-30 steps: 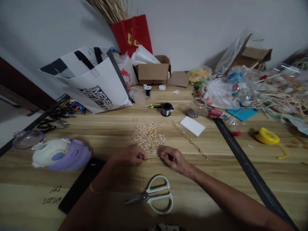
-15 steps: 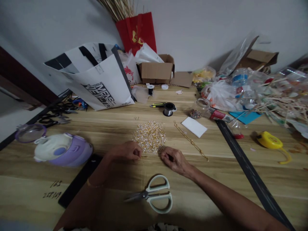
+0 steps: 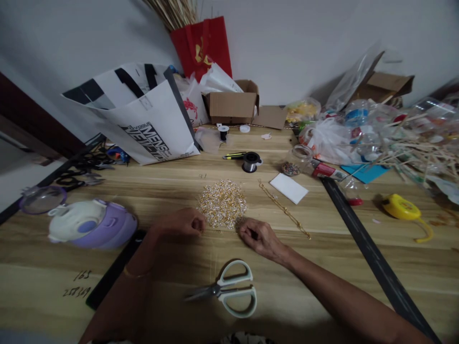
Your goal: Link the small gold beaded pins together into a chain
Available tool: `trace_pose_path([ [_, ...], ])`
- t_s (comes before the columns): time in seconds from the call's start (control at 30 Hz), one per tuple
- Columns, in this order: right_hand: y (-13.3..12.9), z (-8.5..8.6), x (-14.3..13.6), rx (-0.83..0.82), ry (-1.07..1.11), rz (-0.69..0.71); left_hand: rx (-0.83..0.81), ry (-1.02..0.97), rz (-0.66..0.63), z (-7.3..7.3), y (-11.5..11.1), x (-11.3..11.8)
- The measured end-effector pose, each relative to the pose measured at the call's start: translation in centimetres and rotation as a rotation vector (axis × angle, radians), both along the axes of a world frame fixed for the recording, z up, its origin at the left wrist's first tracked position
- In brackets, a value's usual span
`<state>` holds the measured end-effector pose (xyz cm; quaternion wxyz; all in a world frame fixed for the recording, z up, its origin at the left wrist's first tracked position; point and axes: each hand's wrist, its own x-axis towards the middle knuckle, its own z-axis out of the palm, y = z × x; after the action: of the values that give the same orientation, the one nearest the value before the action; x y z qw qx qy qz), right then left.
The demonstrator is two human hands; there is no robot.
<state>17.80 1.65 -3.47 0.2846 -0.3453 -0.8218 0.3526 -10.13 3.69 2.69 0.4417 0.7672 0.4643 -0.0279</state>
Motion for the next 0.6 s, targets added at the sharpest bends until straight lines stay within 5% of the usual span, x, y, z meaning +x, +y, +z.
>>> trace_pose_path([
  [0.6, 0.1, 0.1, 0.0, 0.007, 0.000, 0.017, 0.045, 0.142, 0.097, 1.0, 0.1, -1.6],
])
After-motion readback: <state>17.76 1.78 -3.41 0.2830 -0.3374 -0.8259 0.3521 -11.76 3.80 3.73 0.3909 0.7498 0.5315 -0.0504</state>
